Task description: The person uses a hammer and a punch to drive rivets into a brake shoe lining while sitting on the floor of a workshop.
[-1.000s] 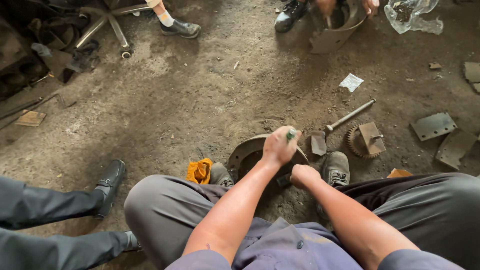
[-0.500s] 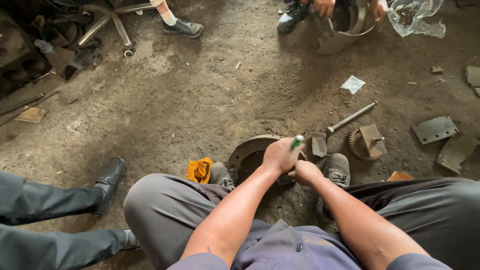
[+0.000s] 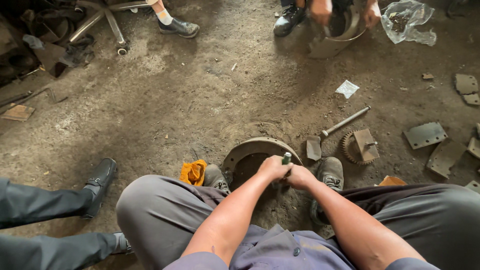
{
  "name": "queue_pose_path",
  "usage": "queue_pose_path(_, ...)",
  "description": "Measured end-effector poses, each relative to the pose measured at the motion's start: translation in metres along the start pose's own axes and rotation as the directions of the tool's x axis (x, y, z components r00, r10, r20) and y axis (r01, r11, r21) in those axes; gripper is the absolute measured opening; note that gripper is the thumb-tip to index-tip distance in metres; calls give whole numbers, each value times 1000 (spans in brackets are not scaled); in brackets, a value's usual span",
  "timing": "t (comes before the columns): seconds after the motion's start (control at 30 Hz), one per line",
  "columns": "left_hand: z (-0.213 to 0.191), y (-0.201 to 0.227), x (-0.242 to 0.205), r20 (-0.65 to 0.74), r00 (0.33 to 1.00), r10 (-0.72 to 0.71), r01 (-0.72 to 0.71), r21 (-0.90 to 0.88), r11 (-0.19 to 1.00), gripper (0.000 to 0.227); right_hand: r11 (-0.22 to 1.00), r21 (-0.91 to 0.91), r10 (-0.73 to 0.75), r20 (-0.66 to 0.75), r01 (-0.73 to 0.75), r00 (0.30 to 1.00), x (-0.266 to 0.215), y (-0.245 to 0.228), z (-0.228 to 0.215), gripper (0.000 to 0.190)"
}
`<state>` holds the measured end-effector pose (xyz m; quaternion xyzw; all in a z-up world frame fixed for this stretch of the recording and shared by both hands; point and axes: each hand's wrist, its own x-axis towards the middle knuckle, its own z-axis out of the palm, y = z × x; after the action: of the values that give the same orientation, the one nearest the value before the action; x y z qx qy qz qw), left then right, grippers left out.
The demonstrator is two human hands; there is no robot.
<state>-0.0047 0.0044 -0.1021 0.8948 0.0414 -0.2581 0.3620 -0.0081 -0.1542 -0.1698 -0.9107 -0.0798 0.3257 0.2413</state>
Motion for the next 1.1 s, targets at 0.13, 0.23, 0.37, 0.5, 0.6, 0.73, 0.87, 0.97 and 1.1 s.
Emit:
queue_pose_path(0.13,7,10,-5,-26,1000,-6,5,-10,1000,45,992,-22,-124,-157,122,980,9,22,17,31)
queue_pose_path(0.23,1,15,-9,-23,999,35,-34,17,999,44,991,-21,-137,-163,135,977,7,17,15,26)
queue_pose_path(0.37,-8,15,-7,7,1000,22,-23,27,999,41,990,106,-70,-201,92,977,-5,7,8,23)
queue_pose_path(0.5,-10,13,-5,37,999,4,-3,-22,1000,40,987,-27,-161,-207,159,965,0,10,10,21)
queue_pose_path(0.6,-11,13,-4,37,998,59,-60,5,998,41,989,-25,-148,-190,146,970,4,7,12,19)
queue_pose_path(0.73,-6,9,7,63,997,36,-37,23,999,45,990,33,-127,-218,137,968,-3,8,7,22)
queue_pose_path(0.87,1,-15,33,143,982,122,-113,-75,991,45,959,285,16,-39,-4,999,-15,-10,-8,21)
queue_pose_path(0.97,13,-32,58,208,949,238,-213,-136,968,40,980,198,27,-36,-20,999,-24,-20,-15,16)
queue_pose_path(1.1,16,-53,77,287,945,154,-15,-434,901,26,977,211,-15,-55,26,998,-20,-15,-7,19)
